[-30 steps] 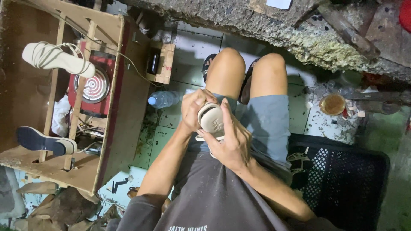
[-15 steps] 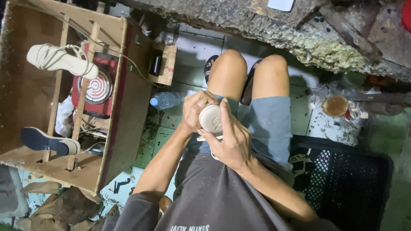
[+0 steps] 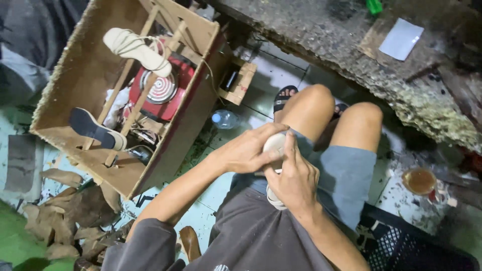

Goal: The person sits on a low stool and finishes a strappy sandal. They hold the sandal on their lap, trim the sole edge with a knife, tap and press the sole and straps, work the strap ends by hand, and finally hold up the completed sandal.

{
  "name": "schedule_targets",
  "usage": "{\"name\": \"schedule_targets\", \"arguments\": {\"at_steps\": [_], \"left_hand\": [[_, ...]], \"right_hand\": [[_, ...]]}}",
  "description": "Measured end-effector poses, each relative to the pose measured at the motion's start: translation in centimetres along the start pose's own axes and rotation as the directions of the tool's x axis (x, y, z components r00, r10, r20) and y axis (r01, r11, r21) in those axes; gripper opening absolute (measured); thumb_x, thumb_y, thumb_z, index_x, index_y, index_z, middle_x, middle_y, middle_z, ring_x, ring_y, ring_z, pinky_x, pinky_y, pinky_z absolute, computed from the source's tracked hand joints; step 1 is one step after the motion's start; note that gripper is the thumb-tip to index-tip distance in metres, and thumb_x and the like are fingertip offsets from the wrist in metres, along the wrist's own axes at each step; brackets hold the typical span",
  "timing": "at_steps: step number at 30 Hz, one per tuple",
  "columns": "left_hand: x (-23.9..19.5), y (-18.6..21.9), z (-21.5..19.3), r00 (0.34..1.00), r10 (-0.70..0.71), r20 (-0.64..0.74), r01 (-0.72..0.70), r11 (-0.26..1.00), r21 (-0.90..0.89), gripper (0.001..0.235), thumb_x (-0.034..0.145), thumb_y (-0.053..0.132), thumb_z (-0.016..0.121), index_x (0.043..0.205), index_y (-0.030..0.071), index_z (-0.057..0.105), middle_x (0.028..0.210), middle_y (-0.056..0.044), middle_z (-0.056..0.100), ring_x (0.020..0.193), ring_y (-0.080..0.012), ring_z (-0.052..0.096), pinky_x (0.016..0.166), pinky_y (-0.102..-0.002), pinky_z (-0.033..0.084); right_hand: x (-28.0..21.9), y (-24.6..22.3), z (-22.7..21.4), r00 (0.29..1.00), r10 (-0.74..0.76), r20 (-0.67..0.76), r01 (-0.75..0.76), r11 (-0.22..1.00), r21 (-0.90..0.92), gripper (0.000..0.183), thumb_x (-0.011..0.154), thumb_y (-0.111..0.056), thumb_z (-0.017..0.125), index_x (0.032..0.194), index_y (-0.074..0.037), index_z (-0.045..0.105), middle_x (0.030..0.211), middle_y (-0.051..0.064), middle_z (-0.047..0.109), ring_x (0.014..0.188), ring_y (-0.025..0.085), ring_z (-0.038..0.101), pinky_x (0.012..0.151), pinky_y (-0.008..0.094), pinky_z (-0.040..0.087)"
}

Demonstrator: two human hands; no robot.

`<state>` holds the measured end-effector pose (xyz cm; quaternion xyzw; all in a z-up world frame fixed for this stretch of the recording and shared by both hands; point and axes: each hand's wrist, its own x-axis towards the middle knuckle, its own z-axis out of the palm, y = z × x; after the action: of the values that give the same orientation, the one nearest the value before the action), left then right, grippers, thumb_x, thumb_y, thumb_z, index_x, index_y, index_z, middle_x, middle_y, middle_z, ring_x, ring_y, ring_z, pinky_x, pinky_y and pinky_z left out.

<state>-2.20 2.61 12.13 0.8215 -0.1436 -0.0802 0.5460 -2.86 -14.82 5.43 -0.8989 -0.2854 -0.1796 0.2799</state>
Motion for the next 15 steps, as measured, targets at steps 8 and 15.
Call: {"name": "schedule_targets", "arguments": {"at_steps": [8, 15], "left_hand": [[-0.8, -3.8, 2.6, 0.980, -0.166, -0.105, 0.176, 0.980, 0.094, 0.046, 0.102, 0.042, 0.044, 0.130, 0.007, 0.055, 0.118, -0.020, 0.065, 0.101, -0.0506, 0.065, 0.087, -0.061, 0.055], [-1.0, -10.2, 3.7, 0.859, -0.167, -0.484, 0.089, 0.980, -0.178, 0.040, 0.106, 0.040, 0.038, 0.117, 0.013, 0.066, 0.100, -0.013, 0.070, 0.094, -0.0290, 0.071, 0.087, -0.044, 0.054]], "right_hand": [[-0.1, 0.8, 0.4, 0.994, -0.078, 0.071, 0.084, 0.993, -0.081, 0.076, 0.068, -0.045, 0.076, 0.126, 0.002, 0.065, 0.108, 0.015, 0.074, 0.081, 0.025, 0.074, 0.064, 0.031, 0.057], [-1.3, 13.7, -1.8, 0.576, 0.195, 0.794, -0.816, 0.206, 0.540, 0.067, 0.101, -0.048, 0.033, 0.144, -0.001, 0.052, 0.147, 0.021, 0.054, 0.128, 0.034, 0.057, 0.098, 0.047, 0.047]]}}
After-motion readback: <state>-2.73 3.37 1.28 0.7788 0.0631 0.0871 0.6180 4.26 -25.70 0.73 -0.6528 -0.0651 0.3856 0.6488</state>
